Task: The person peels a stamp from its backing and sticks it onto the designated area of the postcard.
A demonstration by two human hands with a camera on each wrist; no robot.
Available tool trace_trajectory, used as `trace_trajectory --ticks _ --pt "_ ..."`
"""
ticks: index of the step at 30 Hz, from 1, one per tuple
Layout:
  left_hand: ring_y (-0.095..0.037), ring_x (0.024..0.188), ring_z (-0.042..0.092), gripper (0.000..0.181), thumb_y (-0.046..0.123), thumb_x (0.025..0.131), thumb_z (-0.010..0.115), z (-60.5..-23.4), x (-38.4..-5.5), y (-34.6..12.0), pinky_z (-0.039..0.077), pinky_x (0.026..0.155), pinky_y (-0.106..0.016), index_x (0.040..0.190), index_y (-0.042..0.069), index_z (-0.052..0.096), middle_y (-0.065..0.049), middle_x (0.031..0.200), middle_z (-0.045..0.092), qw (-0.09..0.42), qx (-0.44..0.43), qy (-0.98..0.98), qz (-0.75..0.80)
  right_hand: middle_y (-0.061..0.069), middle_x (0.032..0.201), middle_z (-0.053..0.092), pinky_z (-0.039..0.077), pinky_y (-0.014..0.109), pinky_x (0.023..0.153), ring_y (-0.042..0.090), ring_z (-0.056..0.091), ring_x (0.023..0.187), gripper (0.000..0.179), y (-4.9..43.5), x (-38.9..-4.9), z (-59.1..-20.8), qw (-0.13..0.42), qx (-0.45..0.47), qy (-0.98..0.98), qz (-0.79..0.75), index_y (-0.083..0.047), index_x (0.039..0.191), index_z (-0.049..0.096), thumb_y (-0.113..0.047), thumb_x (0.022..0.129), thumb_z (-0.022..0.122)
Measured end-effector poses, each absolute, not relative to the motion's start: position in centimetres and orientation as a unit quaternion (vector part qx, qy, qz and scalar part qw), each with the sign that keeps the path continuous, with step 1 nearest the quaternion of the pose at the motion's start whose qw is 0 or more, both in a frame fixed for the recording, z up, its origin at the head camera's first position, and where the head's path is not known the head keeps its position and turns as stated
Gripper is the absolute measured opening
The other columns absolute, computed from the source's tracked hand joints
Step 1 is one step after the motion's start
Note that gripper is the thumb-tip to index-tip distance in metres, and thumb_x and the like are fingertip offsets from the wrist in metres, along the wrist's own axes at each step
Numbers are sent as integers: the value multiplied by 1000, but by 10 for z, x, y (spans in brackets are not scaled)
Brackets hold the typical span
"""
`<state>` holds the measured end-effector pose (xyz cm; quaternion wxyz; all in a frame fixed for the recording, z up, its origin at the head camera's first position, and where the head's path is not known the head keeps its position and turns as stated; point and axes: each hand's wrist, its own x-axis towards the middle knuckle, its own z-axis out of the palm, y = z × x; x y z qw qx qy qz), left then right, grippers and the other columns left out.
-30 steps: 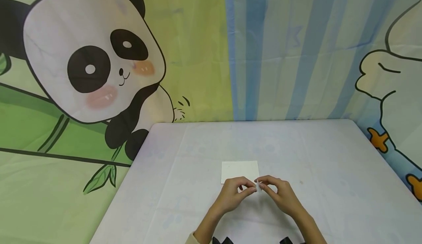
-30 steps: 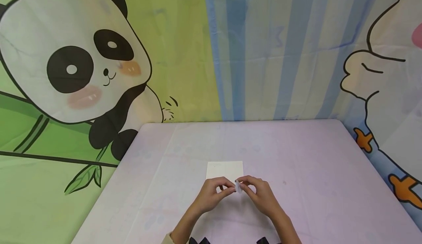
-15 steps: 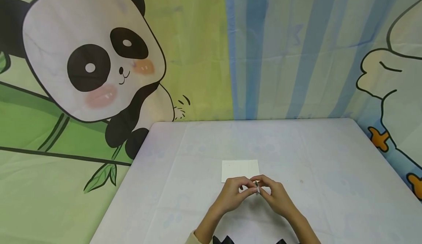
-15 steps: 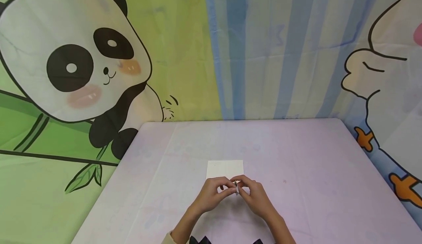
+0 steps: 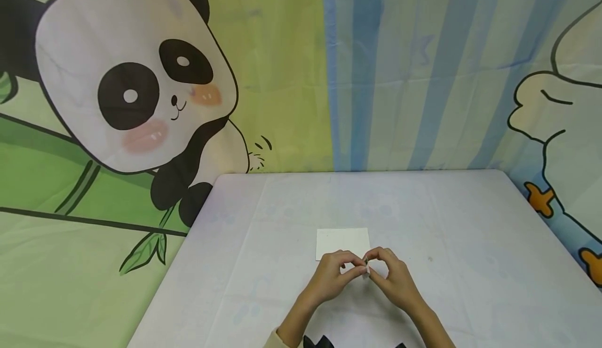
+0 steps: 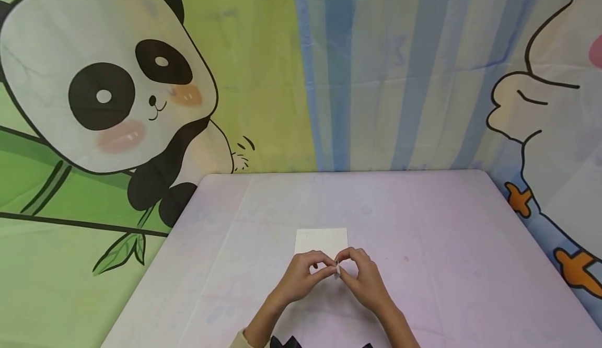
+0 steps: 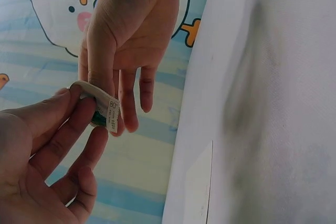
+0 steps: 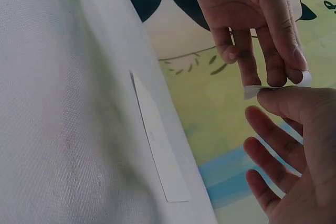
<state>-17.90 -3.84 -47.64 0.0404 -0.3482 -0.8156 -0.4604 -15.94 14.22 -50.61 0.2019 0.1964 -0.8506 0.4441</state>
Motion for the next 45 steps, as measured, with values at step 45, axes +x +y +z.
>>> trace_trajectory --ticks 45 --pt "-2 83 56 23 36 85 63 -477 -185 -47 47 72 -39 89 16 72 10 89 68 48 -319 -815 -482 -10 91 67 49 36 79 11 63 88 16 142 -151 -493 138 208 -814 525 -19 96 65 -8 85 66"
